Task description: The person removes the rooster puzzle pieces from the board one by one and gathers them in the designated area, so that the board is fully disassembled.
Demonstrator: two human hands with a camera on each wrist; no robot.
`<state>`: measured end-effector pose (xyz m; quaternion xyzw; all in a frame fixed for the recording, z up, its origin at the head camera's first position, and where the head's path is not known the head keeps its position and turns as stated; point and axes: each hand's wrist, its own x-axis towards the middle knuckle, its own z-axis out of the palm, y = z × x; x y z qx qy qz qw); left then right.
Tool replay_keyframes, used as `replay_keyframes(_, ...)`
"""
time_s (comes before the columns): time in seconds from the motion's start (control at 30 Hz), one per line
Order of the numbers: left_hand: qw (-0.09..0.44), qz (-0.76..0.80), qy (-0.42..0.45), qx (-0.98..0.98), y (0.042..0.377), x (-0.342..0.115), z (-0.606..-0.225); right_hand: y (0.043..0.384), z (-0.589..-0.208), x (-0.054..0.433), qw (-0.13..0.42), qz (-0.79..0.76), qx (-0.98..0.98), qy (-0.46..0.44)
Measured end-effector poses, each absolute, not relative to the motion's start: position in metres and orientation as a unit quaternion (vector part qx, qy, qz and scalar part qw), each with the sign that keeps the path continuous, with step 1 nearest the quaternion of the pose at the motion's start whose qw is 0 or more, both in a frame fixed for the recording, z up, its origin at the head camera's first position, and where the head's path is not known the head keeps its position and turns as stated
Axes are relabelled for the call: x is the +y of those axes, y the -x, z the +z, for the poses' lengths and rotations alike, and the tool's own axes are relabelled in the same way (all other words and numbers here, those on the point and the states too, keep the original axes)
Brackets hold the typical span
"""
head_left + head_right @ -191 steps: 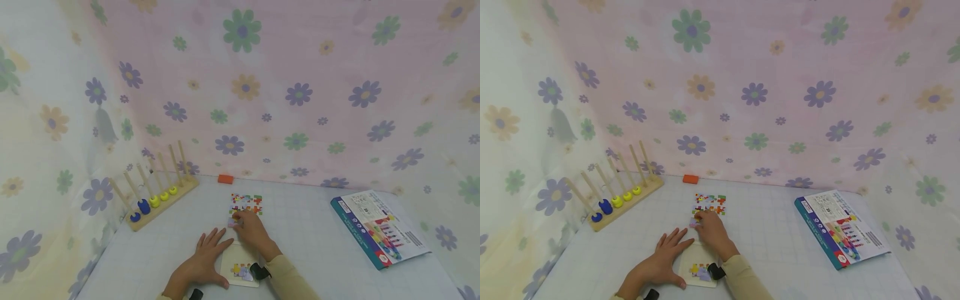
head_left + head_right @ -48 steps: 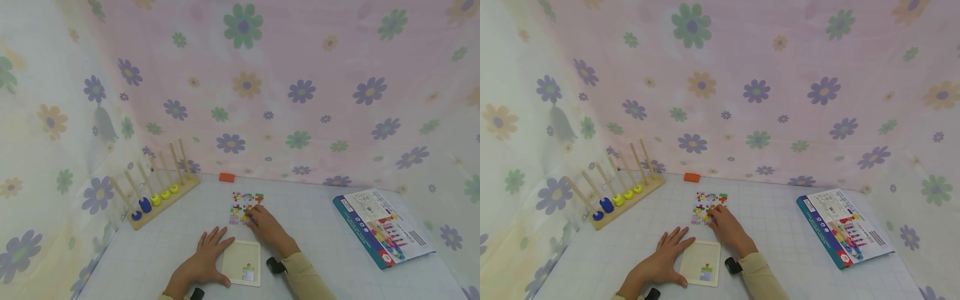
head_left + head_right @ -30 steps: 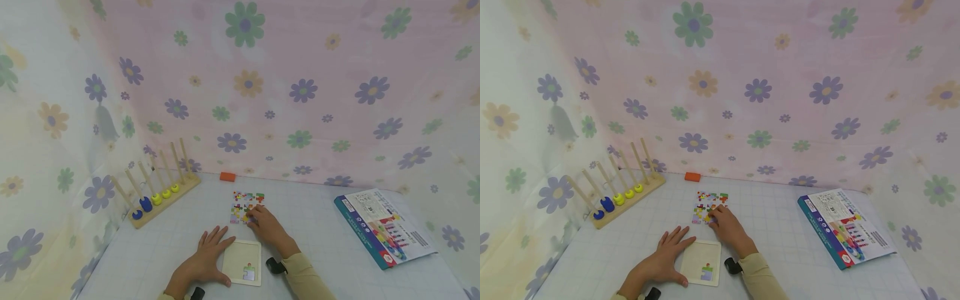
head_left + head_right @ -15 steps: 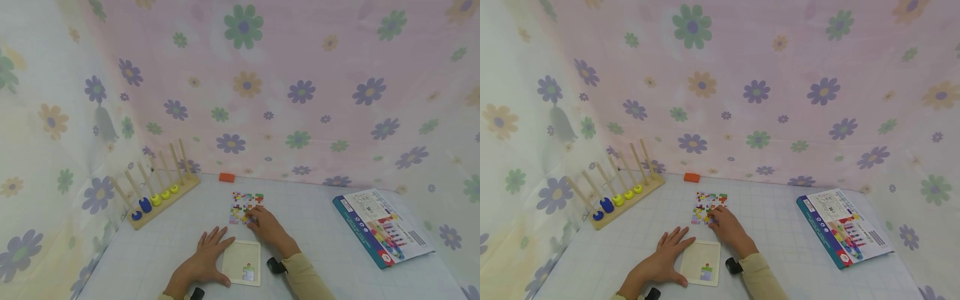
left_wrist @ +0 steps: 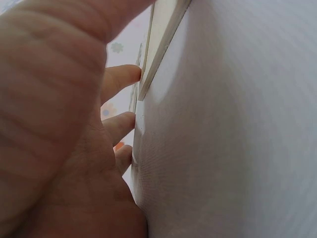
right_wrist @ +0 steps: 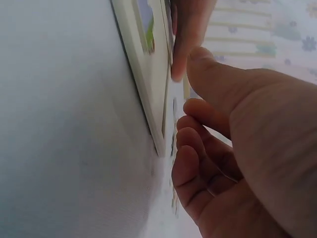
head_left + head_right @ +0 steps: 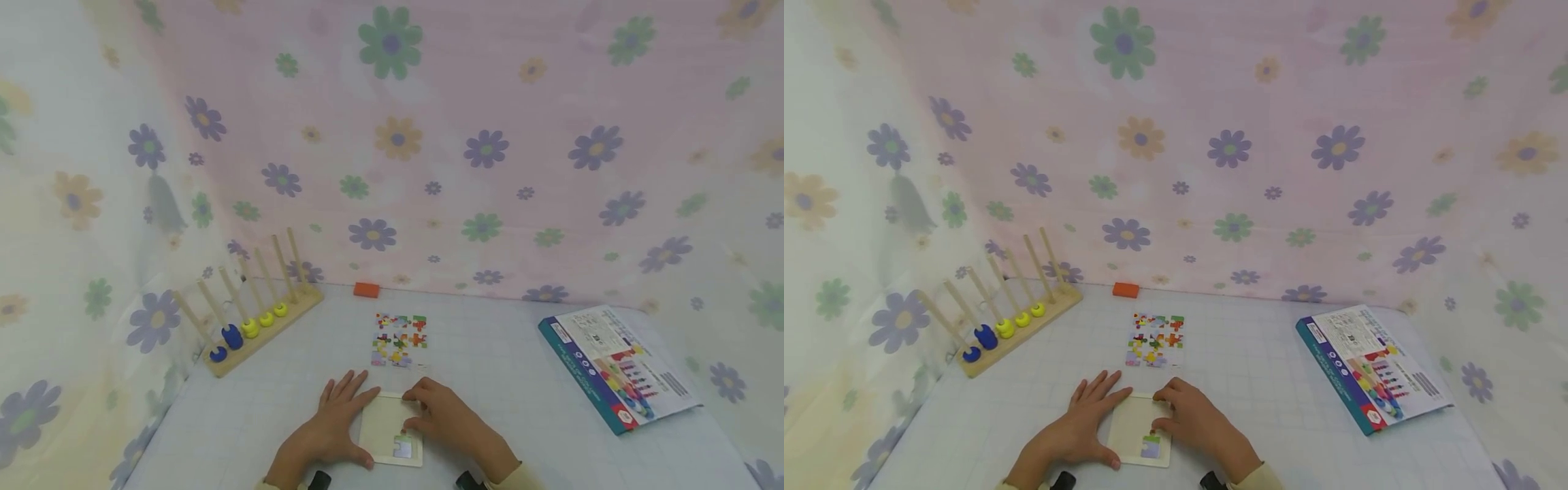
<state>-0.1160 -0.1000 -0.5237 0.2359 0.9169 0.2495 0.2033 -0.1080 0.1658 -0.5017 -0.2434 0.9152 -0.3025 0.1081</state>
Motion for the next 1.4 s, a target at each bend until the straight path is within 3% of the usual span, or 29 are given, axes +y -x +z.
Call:
replay_keyframes(0.27, 0.198, 0.257, -0.244, 0.914, 0.116, -0.102, -0.521, 0.081, -0.506, 0.161, 0.136, -0.255, 0.922, 0.259)
replay_keyframes(0.57, 0.199, 0.256, -0.242, 0.914, 0.115, -0.1, -0.522, 0.074, -0.505, 0.151, 0.17, -0.22, 0.933, 0.23)
replay_keyframes(1.4, 0.196, 0.254, -0.235, 0.918, 0.115, -0.101, -0.522, 0.071, -0.496, 0.139, 0.176, -0.249, 0.937, 0.169)
